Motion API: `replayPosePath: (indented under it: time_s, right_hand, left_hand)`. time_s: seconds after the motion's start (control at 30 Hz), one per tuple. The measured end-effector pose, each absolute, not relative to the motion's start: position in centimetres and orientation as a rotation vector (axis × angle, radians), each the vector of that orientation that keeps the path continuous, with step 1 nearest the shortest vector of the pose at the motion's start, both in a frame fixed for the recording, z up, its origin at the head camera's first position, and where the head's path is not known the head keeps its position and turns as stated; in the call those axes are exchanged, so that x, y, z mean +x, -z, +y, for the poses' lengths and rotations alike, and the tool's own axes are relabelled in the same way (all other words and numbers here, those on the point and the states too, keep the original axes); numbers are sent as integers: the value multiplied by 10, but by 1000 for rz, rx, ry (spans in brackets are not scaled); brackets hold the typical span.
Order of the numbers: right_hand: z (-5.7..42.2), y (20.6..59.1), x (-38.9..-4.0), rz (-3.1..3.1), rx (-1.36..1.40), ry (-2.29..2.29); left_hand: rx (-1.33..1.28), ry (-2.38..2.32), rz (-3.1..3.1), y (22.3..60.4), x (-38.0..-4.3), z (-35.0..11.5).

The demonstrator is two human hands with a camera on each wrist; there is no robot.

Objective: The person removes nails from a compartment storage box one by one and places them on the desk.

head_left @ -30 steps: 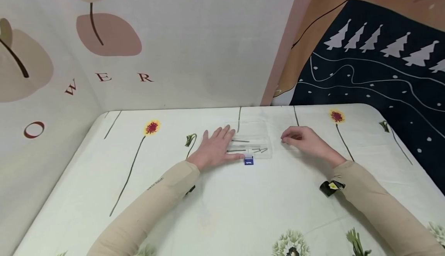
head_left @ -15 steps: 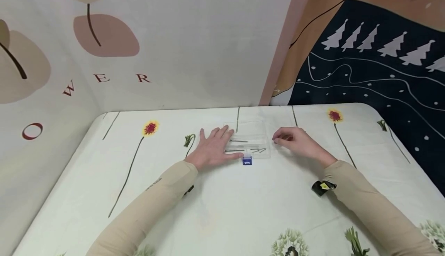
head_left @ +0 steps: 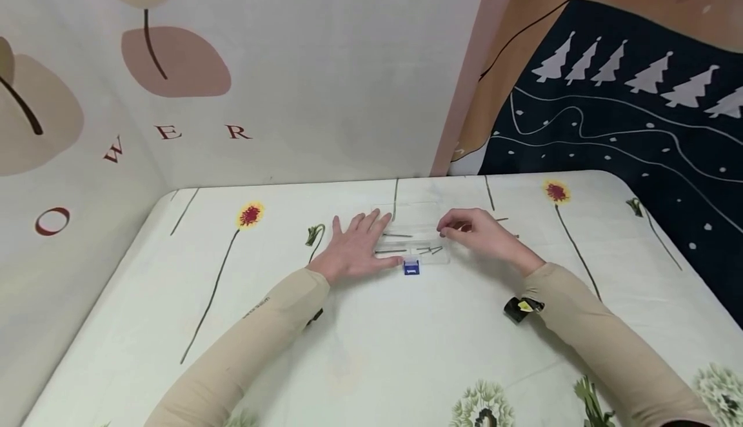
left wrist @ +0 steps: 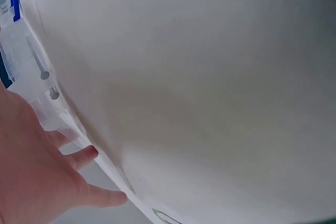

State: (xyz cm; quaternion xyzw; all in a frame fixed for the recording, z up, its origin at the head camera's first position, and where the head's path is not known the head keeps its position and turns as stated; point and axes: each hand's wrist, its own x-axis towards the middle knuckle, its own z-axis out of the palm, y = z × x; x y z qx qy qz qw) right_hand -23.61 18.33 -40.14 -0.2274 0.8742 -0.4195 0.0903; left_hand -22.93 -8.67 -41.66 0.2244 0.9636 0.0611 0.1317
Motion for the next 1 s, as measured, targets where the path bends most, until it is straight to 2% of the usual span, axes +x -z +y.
replayPosePath:
  time_s: [0.23,0.57,1.0]
  right_hand:
    - [171,404,-236,2607,-724,1257]
    - [147,410,-238,2666,-937,1153]
    - [133,414,-241,2615,-992,1028]
  left_hand:
    - [655,-188,2771,418,-230,-88]
    - [661,-179,2792,417,-231,-90]
    - [657,-159,2821,417,-233,-91]
